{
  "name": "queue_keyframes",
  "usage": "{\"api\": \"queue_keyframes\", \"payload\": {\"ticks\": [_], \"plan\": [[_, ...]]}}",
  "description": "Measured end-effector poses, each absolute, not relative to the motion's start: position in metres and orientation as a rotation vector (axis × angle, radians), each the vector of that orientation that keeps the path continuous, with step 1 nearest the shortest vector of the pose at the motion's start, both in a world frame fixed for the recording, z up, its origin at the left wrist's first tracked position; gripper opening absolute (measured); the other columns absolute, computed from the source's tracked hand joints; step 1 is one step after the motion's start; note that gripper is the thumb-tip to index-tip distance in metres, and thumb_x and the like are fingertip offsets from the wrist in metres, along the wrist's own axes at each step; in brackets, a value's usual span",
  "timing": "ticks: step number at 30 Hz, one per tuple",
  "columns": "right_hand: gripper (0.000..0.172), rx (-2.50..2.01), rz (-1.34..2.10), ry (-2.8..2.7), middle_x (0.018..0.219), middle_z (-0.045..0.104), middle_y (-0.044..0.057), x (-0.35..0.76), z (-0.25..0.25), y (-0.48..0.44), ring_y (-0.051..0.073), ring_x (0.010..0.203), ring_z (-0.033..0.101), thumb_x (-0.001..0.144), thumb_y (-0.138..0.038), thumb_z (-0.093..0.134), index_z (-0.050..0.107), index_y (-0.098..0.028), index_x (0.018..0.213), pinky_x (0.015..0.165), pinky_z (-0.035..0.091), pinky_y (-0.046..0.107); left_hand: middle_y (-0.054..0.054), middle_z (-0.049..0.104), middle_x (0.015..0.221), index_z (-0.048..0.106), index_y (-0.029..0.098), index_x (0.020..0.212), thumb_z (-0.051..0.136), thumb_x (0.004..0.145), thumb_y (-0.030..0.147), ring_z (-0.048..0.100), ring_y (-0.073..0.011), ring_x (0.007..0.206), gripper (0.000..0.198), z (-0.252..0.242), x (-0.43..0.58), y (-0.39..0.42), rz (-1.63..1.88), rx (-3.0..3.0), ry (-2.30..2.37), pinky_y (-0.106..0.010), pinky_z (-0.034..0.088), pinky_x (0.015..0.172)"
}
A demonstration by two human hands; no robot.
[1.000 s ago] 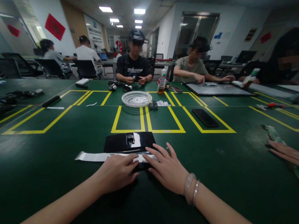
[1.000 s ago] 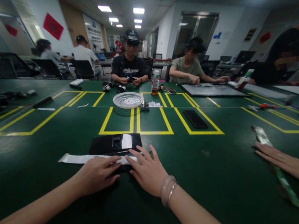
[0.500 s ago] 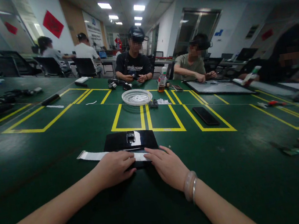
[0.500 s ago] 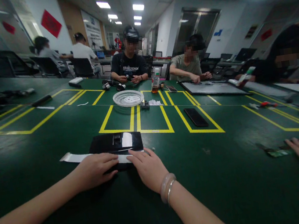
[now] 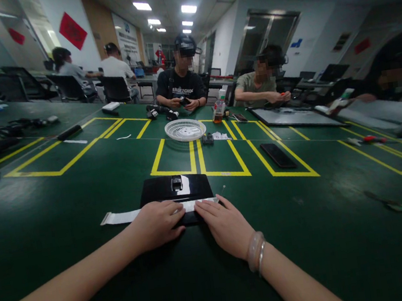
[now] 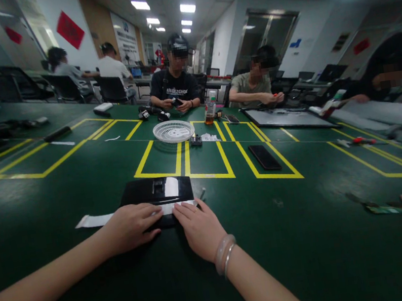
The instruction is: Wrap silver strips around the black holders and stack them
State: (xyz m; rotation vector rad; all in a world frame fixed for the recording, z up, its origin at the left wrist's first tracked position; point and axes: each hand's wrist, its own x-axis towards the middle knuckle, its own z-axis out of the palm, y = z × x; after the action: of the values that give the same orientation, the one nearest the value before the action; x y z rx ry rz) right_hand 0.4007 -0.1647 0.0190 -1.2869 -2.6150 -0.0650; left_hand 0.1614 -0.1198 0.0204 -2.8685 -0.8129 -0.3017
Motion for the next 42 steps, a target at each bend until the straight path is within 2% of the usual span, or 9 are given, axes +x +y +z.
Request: {"api": "queue_keyframes", "payload": {"ticks": [12, 16, 19, 25, 28, 32, 35, 38, 42], "plan": [[0.044, -1.325, -0.021, -2.597, 0.144, 0.055, 0.010, 0.395, 0.022, -0.169, 0.025, 0.133, 0.048, 0.099, -0.029, 0.043, 0.047, -0.017, 0.142, 0.117, 0.029, 0.051, -0.008, 0.061, 0.119, 0.066, 0.015, 0.118, 0.075, 0.087, 0.026, 0.060, -0.0269, 0.106, 0.034, 0.021, 0.156, -0.113, -0.335, -2.902, -0.778, -0.038, 0.054, 0.091], [0.044, -1.310, -0.053, -2.593, 0.145, 0.053, 0.010, 0.396, 0.020, -0.168, 0.025, 0.134, 0.047, 0.100, -0.030, 0.043, 0.047, -0.017, 0.142, 0.117, 0.029, 0.051, -0.014, 0.046, 0.140, 0.058, 0.014, 0.132, 0.075, 0.087, 0.044, 0.044, -0.0332, 0.129, 0.057, 0.015, 0.154, -0.103, -0.409, -2.862, -0.844, -0.050, 0.034, 0.112], [0.045, -1.299, -0.072, -2.591, 0.148, 0.051, 0.010, 0.397, 0.021, -0.167, 0.025, 0.135, 0.046, 0.100, -0.028, 0.043, 0.045, -0.017, 0.143, 0.117, 0.029, 0.052, -0.017, 0.039, 0.146, 0.045, 0.011, 0.145, 0.070, 0.087, 0.058, 0.037, -0.0335, 0.135, 0.079, 0.013, 0.151, -0.095, -0.356, -2.870, -0.931, -0.051, 0.024, 0.117], [0.041, -1.250, -0.081, -2.527, 0.144, 0.054, 0.007, 0.405, 0.031, -0.168, 0.024, 0.136, 0.044, 0.099, -0.027, 0.046, 0.049, -0.023, 0.139, 0.118, 0.025, 0.052, -0.015, 0.051, 0.135, 0.047, 0.013, 0.143, 0.075, 0.083, 0.056, 0.047, -0.0317, 0.126, 0.079, 0.022, 0.144, -0.090, -0.435, -2.925, -0.962, -0.051, 0.015, 0.119], [0.037, -1.231, -0.110, -2.448, 0.132, 0.062, 0.005, 0.412, 0.034, -0.166, 0.023, 0.128, 0.050, 0.098, -0.023, 0.047, 0.054, -0.026, 0.134, 0.116, 0.026, 0.050, -0.015, 0.052, 0.134, 0.047, 0.013, 0.142, 0.071, 0.086, 0.055, 0.048, -0.0318, 0.124, 0.075, 0.031, 0.123, -0.078, -0.457, -2.876, -1.091, -0.054, 0.011, 0.119], [0.031, -1.246, -0.125, -2.375, 0.100, 0.067, 0.003, 0.419, 0.033, -0.161, 0.020, 0.099, 0.059, 0.093, -0.012, 0.049, 0.064, -0.026, 0.116, 0.106, 0.036, 0.044, -0.017, 0.054, 0.130, 0.050, 0.011, 0.138, 0.060, 0.091, 0.059, 0.050, -0.0365, 0.120, 0.068, 0.044, 0.070, -0.053, -0.478, -2.597, -1.446, -0.062, 0.017, 0.114], [0.023, -1.295, -0.111, -2.351, 0.084, 0.062, 0.002, 0.421, 0.032, -0.160, 0.018, 0.083, 0.056, 0.086, -0.003, 0.050, 0.064, -0.022, 0.088, 0.085, 0.043, 0.034, -0.019, 0.056, 0.126, 0.050, 0.005, 0.136, 0.049, 0.099, 0.059, 0.052, -0.0393, 0.115, 0.065, 0.051, 0.021, -0.041, -0.377, -2.337, -1.690, -0.066, 0.026, 0.107], [0.023, -1.336, -0.137, -2.363, 0.076, 0.058, 0.001, 0.422, 0.032, -0.160, 0.016, 0.072, 0.052, 0.080, 0.000, 0.050, 0.057, -0.020, 0.073, 0.070, 0.038, 0.029, -0.021, 0.057, 0.122, 0.051, 0.002, 0.135, 0.042, 0.102, 0.061, 0.053, -0.0417, 0.112, 0.068, 0.052, -0.026, -0.037, -0.227, -2.130, -1.963, -0.068, 0.029, 0.101], [0.025, -1.348, -0.146, -2.433, 0.066, 0.054, -0.003, 0.422, 0.030, -0.160, 0.012, 0.062, 0.047, 0.075, 0.003, 0.049, 0.053, -0.020, 0.065, 0.063, 0.032, 0.026, -0.021, 0.058, 0.121, 0.053, 0.007, 0.138, 0.036, 0.098, 0.072, 0.053, -0.0451, 0.109, 0.078, 0.044, -0.075, -0.036, -0.104, -1.862, -2.295, -0.066, 0.035, 0.095]]}}
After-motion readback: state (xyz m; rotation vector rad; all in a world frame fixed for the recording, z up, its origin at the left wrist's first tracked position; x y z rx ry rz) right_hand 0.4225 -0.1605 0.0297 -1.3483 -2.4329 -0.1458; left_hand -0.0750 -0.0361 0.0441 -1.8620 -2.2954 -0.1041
